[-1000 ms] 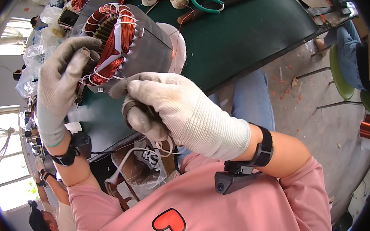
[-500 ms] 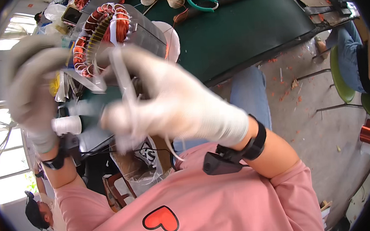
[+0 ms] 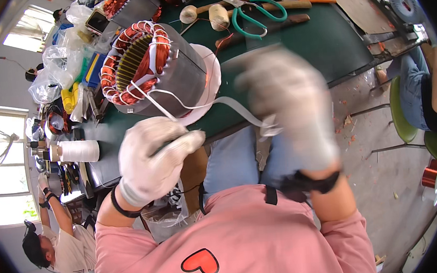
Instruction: Tying and securing the wire windings of an electric motor stator using thread and a needle tool.
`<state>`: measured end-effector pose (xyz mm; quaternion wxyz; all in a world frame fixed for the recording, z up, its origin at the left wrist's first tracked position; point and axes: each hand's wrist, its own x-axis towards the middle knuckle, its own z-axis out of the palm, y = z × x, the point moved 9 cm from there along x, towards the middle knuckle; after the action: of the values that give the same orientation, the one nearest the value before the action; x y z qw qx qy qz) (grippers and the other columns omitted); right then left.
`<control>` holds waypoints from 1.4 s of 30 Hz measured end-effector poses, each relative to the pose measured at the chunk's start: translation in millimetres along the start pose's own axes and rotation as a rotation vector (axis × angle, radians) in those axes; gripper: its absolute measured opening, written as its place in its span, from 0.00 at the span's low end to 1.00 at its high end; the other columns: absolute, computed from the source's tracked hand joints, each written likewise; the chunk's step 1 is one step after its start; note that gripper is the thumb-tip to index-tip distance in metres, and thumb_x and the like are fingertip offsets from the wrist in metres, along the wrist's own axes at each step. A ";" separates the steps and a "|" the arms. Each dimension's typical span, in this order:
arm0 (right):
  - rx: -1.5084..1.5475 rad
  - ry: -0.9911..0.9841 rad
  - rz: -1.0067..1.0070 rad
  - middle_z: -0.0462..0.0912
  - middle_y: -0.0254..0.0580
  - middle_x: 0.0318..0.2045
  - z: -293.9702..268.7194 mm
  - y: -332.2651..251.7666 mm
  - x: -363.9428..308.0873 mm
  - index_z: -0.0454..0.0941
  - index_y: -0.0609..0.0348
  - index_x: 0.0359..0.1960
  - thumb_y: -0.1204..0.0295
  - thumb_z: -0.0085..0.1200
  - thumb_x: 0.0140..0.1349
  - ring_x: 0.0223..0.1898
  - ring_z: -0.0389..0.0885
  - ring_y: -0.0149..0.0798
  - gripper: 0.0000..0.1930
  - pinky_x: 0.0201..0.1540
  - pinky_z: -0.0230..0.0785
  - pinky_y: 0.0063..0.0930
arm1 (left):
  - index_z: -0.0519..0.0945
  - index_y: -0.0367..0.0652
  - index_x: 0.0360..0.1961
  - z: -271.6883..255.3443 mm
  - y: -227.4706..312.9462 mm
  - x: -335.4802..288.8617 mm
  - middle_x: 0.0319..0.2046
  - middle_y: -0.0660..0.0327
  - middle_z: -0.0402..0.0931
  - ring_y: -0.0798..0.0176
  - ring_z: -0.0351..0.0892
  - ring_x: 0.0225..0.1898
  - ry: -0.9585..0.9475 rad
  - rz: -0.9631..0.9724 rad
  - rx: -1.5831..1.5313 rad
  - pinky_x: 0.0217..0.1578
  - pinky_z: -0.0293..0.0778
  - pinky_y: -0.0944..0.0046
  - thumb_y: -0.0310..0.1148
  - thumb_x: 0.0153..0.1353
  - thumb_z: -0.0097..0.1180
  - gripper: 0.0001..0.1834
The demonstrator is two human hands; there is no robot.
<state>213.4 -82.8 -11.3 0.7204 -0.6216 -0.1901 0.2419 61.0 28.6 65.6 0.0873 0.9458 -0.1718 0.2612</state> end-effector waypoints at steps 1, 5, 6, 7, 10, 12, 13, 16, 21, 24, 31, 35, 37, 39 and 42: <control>-0.189 -0.198 -0.475 0.81 0.31 0.32 47.4 -6.3 5.4 0.83 0.62 0.41 0.67 0.53 0.72 0.30 0.75 0.24 0.11 0.33 0.67 0.18 | 0.86 0.46 0.36 7.3 -2.4 2.4 0.33 0.62 0.79 0.56 0.80 0.32 -0.037 0.004 -0.019 0.30 0.76 0.59 0.26 0.41 0.68 0.15; 0.552 -0.470 0.252 0.80 0.31 0.28 103.3 -3.5 -5.2 0.83 0.65 0.34 0.62 0.55 0.71 0.26 0.68 0.20 0.16 0.29 0.60 0.17 | 0.85 0.48 0.37 -22.5 -13.5 -13.2 0.40 0.63 0.79 0.56 0.80 0.41 0.123 0.167 0.106 0.36 0.79 0.58 0.31 0.39 0.66 0.18; 0.412 -0.457 0.026 0.78 0.31 0.27 91.5 -16.3 -0.8 0.82 0.64 0.32 0.59 0.55 0.72 0.25 0.66 0.22 0.19 0.29 0.59 0.17 | 0.84 0.46 0.36 -34.6 -30.1 -4.5 0.39 0.61 0.80 0.55 0.81 0.41 0.210 0.026 0.159 0.38 0.79 0.56 0.30 0.39 0.67 0.18; 0.171 -0.452 -0.377 0.77 0.31 0.26 78.8 -32.2 4.0 0.80 0.63 0.36 0.57 0.53 0.73 0.23 0.65 0.22 0.18 0.28 0.56 0.17 | 0.83 0.44 0.36 -43.1 -50.5 1.1 0.37 0.60 0.81 0.54 0.81 0.40 0.297 -0.116 0.209 0.40 0.79 0.55 0.29 0.38 0.68 0.18; 0.906 -0.573 -0.084 0.76 0.41 0.28 127.5 -48.1 7.5 0.72 0.62 0.35 0.48 0.55 0.70 0.23 0.72 0.31 0.25 0.24 0.64 0.23 | 0.81 0.41 0.39 -30.8 -71.6 0.3 0.38 0.57 0.83 0.52 0.81 0.38 0.360 -0.126 0.177 0.47 0.75 0.51 0.25 0.47 0.68 0.16; 0.657 -0.581 -0.169 0.77 0.37 0.29 135.9 -30.5 -2.7 0.74 0.61 0.35 0.54 0.52 0.74 0.27 0.74 0.30 0.20 0.28 0.66 0.23 | 0.81 0.42 0.39 -27.2 -77.7 -14.9 0.40 0.58 0.84 0.53 0.81 0.37 0.438 -0.051 0.198 0.46 0.75 0.51 0.24 0.46 0.69 0.17; 0.379 -0.472 -0.267 0.78 0.33 0.30 127.6 -5.3 -6.0 0.76 0.61 0.36 0.58 0.51 0.75 0.28 0.74 0.27 0.17 0.31 0.67 0.22 | 0.81 0.43 0.38 -28.2 -78.9 -17.0 0.40 0.59 0.84 0.53 0.81 0.37 0.459 0.009 0.173 0.46 0.75 0.52 0.24 0.45 0.70 0.17; 0.302 -0.496 -0.365 0.78 0.35 0.30 126.0 3.3 -6.9 0.76 0.63 0.35 0.59 0.51 0.75 0.30 0.77 0.30 0.18 0.35 0.70 0.24 | 0.80 0.43 0.40 -27.9 -82.1 -11.4 0.39 0.58 0.83 0.55 0.81 0.36 0.417 0.008 0.136 0.44 0.75 0.52 0.25 0.47 0.70 0.17; 0.073 -0.477 -0.546 0.78 0.42 0.29 127.8 9.9 -8.2 0.77 0.64 0.34 0.61 0.52 0.73 0.32 0.78 0.39 0.16 0.38 0.72 0.31 | 0.78 0.39 0.45 -28.8 -98.8 -2.4 0.39 0.57 0.83 0.51 0.83 0.36 0.298 -0.513 -0.219 0.42 0.75 0.54 0.38 0.53 0.71 0.22; 0.146 -0.442 -0.483 0.77 0.44 0.29 128.5 8.7 -4.4 0.78 0.63 0.34 0.63 0.56 0.70 0.32 0.77 0.46 0.14 0.38 0.72 0.33 | 0.79 0.39 0.35 -30.8 -84.4 29.1 0.26 0.55 0.79 0.52 0.80 0.28 0.051 -0.434 0.080 0.35 0.73 0.57 0.37 0.55 0.67 0.14; 0.095 -0.408 -0.603 0.78 0.46 0.31 132.5 8.1 -10.2 0.79 0.61 0.36 0.69 0.60 0.64 0.34 0.78 0.49 0.08 0.39 0.73 0.35 | 0.76 0.41 0.21 -26.4 -90.1 18.4 0.16 0.59 0.71 0.52 0.72 0.19 0.287 -0.447 0.113 0.29 0.67 0.57 0.32 0.55 0.67 0.12; -0.119 -0.397 -0.739 0.79 0.43 0.33 131.1 8.7 -11.4 0.80 0.58 0.37 0.76 0.62 0.60 0.36 0.81 0.48 0.05 0.39 0.75 0.36 | 0.77 0.39 0.25 -25.5 -95.5 21.7 0.19 0.57 0.73 0.51 0.73 0.23 0.139 -0.464 -0.083 0.33 0.68 0.55 0.34 0.58 0.64 0.11; -0.022 -0.295 -0.724 0.80 0.43 0.35 124.7 10.4 -11.8 0.81 0.57 0.37 0.76 0.61 0.60 0.36 0.81 0.48 0.05 0.39 0.75 0.35 | 0.78 0.38 0.28 -20.7 -94.5 21.5 0.23 0.55 0.75 0.49 0.75 0.27 0.074 -0.414 -0.025 0.36 0.68 0.54 0.36 0.60 0.62 0.12; 0.010 -0.136 -0.775 0.81 0.45 0.40 110.1 -0.5 -23.0 0.82 0.56 0.37 0.77 0.61 0.60 0.38 0.82 0.47 0.05 0.39 0.76 0.33 | 0.78 0.38 0.29 -19.7 -95.4 19.7 0.26 0.55 0.75 0.50 0.75 0.30 0.073 -0.447 -0.010 0.37 0.68 0.54 0.37 0.61 0.61 0.12; 0.558 0.051 -0.384 0.81 0.43 0.48 27.2 23.0 -39.4 0.73 0.62 0.60 0.74 0.59 0.63 0.42 0.82 0.33 0.23 0.40 0.78 0.28 | 0.78 0.38 0.30 -18.9 -105.2 9.9 0.26 0.56 0.75 0.51 0.74 0.32 0.070 -0.424 -0.039 0.40 0.67 0.55 0.37 0.60 0.62 0.12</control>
<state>163.2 -81.4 -28.7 0.8996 -0.3592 -0.2121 0.1289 99.2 128.0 78.9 0.1643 0.9493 0.0291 0.2665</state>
